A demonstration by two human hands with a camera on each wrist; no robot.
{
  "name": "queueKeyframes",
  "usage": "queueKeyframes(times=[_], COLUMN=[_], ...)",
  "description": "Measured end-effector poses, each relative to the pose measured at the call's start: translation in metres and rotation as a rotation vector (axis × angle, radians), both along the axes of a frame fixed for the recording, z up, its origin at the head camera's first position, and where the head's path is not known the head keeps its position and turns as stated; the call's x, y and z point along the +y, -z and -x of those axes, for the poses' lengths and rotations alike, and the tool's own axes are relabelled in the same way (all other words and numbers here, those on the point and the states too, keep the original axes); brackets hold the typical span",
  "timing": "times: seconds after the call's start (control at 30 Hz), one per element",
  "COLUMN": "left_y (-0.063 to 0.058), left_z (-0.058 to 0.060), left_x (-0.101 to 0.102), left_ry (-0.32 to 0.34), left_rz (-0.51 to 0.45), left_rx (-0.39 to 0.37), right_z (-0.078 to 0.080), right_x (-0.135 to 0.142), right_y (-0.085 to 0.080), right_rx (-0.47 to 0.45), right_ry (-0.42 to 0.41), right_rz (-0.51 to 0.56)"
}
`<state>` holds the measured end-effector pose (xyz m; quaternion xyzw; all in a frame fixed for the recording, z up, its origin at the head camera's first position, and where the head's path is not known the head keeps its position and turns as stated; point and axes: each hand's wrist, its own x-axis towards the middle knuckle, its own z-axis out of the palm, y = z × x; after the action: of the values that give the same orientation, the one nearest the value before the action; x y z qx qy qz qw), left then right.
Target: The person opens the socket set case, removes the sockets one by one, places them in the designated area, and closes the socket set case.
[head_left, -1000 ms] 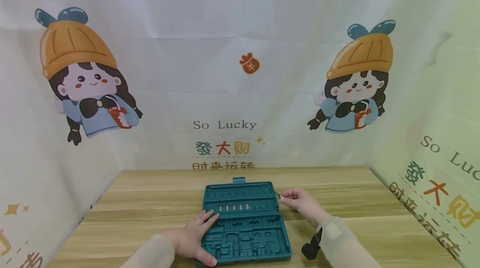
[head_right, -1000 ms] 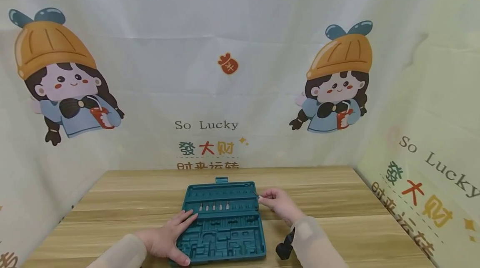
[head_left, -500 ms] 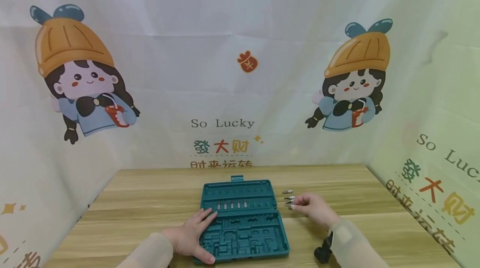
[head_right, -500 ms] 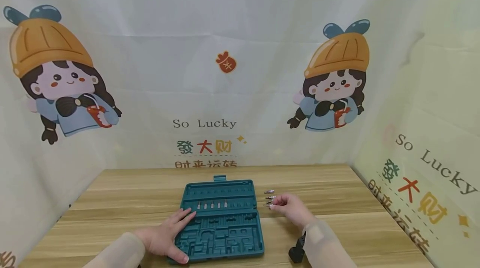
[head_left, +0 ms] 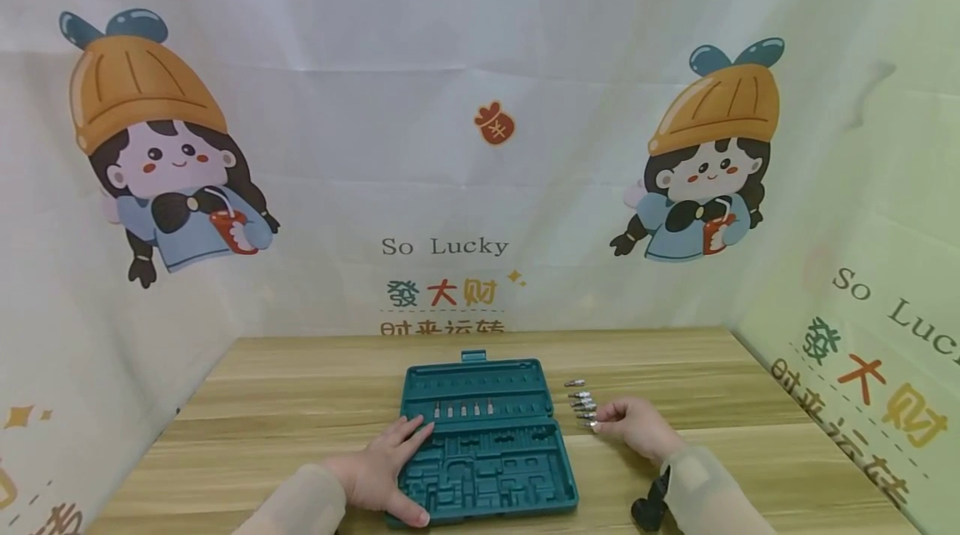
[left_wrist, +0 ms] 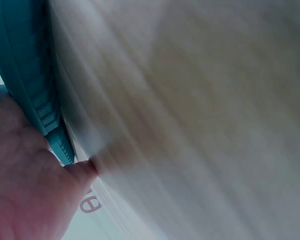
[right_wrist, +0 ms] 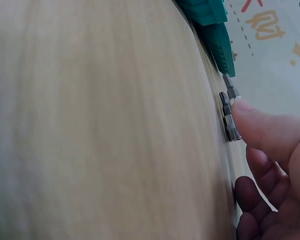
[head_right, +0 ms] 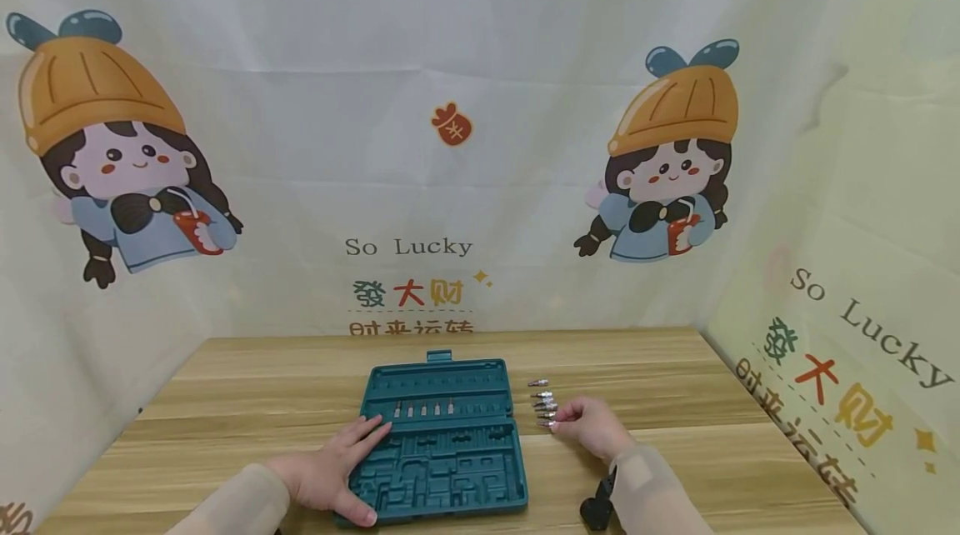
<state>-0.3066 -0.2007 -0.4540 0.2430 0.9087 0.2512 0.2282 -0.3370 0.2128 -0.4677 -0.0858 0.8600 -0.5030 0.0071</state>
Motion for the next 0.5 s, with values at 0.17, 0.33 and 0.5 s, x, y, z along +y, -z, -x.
queueKeyframes(times=[0.17, 0.33, 0.5], left_y=[0.003, 0.008, 0.012], left_z=[0.001, 0.004, 0.008], left_x=[-0.001, -0.002, -0.004], left_ry=[0.003, 0.005, 0.006], left_rz=[-0.002, -0.007, -0.005], left_rx=[0.001, 0.010, 0.020], right_z=[0.001, 0.003, 0.006], right_x=[-0.003, -0.005, -0.006], right_y=[0.000, 0.001, 0.002], right_rx=[-0.017, -0.042, -0.037], right_ry=[0.044, 0.090, 0.107], right_rz=[-0.020, -0.044, -0.067])
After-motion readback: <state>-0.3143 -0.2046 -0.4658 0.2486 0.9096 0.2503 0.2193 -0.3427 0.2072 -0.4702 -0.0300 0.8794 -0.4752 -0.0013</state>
